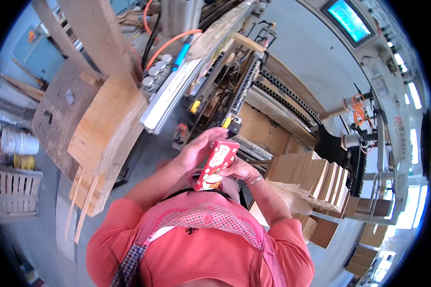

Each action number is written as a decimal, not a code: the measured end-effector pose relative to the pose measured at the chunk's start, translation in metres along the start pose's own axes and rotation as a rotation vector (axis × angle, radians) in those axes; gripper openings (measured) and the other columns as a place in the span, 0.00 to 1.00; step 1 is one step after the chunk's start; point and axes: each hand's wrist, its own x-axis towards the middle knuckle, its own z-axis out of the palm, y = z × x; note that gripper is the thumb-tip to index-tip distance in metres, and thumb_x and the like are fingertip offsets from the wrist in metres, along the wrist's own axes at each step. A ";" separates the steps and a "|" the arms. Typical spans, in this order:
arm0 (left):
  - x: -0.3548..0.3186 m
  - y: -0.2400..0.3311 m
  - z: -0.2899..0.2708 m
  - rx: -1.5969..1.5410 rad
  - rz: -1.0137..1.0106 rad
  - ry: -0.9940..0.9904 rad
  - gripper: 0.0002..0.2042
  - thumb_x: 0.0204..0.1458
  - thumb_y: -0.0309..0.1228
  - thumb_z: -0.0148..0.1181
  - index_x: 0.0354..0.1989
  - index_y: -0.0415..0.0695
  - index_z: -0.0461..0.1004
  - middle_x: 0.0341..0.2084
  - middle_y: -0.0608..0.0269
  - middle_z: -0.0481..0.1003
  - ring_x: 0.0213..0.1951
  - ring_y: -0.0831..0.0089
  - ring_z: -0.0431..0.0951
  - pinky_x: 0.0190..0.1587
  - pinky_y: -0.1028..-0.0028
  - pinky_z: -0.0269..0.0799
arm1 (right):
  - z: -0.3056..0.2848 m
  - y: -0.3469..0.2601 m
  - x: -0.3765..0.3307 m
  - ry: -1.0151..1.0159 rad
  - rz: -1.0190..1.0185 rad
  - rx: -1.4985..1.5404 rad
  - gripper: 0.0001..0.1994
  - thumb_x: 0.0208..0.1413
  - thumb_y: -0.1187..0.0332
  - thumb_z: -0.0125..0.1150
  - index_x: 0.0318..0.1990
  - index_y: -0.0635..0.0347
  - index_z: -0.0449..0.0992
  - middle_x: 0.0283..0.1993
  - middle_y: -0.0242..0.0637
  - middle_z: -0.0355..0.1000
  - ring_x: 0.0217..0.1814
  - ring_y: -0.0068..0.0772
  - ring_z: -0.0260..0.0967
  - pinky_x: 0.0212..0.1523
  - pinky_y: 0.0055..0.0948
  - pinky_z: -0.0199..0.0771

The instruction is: The person operates a woodworking machine, feeding small wooden blocks into the mechanism one by one. They retrieve the processed blocks and place them onto a nearby stack of finished pieces.

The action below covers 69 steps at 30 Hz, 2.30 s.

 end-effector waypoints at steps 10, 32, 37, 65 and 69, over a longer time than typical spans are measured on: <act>-0.031 -0.057 -0.042 1.448 -0.307 -0.267 0.15 0.45 0.33 0.55 0.43 0.44 0.69 0.41 0.54 0.71 0.44 0.55 0.71 0.45 0.65 0.68 | 0.033 0.024 -0.045 0.084 -0.346 -0.432 0.19 0.46 0.76 0.64 0.48 0.63 0.71 0.45 0.33 0.72 0.46 0.22 0.66 0.50 0.25 0.66; -0.003 -0.060 -0.038 1.761 -0.140 -0.506 0.05 0.43 0.29 0.51 0.22 0.43 0.72 0.25 0.53 0.72 0.33 0.56 0.75 0.34 0.62 0.71 | 0.022 0.038 -0.025 -0.043 -0.458 -1.676 0.17 0.41 0.71 0.56 0.42 0.58 0.68 0.40 0.40 0.67 0.47 0.36 0.62 0.45 0.34 0.60; -0.001 -0.060 -0.038 1.822 -0.176 -0.504 0.04 0.41 0.29 0.54 0.22 0.43 0.72 0.25 0.52 0.72 0.33 0.54 0.75 0.34 0.61 0.71 | 0.020 0.035 -0.025 -0.069 -0.444 -1.531 0.12 0.42 0.71 0.54 0.37 0.57 0.70 0.40 0.41 0.69 0.46 0.43 0.66 0.45 0.38 0.65; 0.019 -0.023 -0.037 1.233 -0.552 -0.207 0.20 0.42 0.32 0.59 0.47 0.42 0.70 0.42 0.58 0.74 0.42 0.66 0.75 0.47 0.70 0.69 | -0.106 -0.067 -0.259 1.838 0.397 -1.498 0.15 0.44 0.60 0.57 0.36 0.60 0.74 0.33 0.48 0.74 0.38 0.50 0.71 0.40 0.41 0.70; 0.043 -0.015 -0.019 1.204 -0.556 -0.090 0.19 0.44 0.32 0.58 0.47 0.41 0.70 0.41 0.57 0.74 0.41 0.67 0.76 0.45 0.71 0.70 | -0.143 -0.118 -0.182 1.412 -0.255 -1.583 0.16 0.43 0.65 0.62 0.40 0.60 0.72 0.38 0.45 0.72 0.40 0.48 0.70 0.40 0.39 0.70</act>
